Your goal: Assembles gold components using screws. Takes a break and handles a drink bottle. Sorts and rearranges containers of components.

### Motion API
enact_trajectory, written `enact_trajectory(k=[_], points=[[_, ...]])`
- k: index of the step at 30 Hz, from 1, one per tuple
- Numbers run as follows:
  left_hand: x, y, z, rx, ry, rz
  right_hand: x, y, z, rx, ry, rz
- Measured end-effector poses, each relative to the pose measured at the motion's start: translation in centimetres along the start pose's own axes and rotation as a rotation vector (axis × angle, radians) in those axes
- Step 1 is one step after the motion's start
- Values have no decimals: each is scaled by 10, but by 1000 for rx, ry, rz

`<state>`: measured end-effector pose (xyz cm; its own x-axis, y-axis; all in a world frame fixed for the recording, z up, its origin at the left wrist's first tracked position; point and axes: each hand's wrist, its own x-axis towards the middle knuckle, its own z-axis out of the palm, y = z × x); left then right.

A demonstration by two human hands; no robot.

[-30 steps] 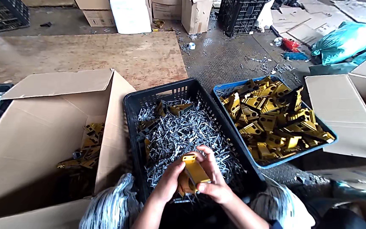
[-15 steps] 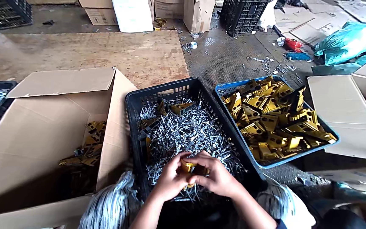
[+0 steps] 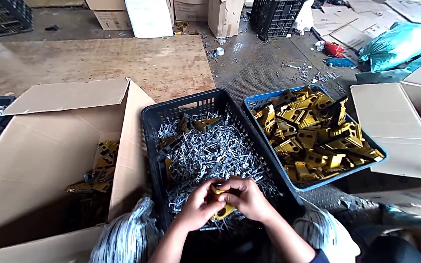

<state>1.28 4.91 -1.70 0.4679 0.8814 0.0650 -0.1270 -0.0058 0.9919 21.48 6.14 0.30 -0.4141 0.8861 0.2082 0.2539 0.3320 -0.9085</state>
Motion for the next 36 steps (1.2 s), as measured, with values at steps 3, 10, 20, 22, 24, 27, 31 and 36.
enact_trajectory(k=[3,10,20,22,24,27,31,36], points=[[1,-4,1,16,38,-17,0,1,7,-30,33,32],[-20,13,10,284,133,-48,-24,-20,19,-280,170,-194],[-190,-18,90,-72,241,-547,-169,-38,88,-356,-64,7],[-189,-19,93,-168,335,-612,-163,-30,94,-388,-72,6],[-186,-21,93,-195,379,-618,-153,-29,96,-377,-99,44],[-186,-26,96,-226,420,-560,-138,-41,91,-336,-202,217],[-187,-31,101,-221,472,-528,-124,-56,86,-300,-315,493],[-188,-17,92,-234,320,-590,-117,-45,69,-5,-372,562]])
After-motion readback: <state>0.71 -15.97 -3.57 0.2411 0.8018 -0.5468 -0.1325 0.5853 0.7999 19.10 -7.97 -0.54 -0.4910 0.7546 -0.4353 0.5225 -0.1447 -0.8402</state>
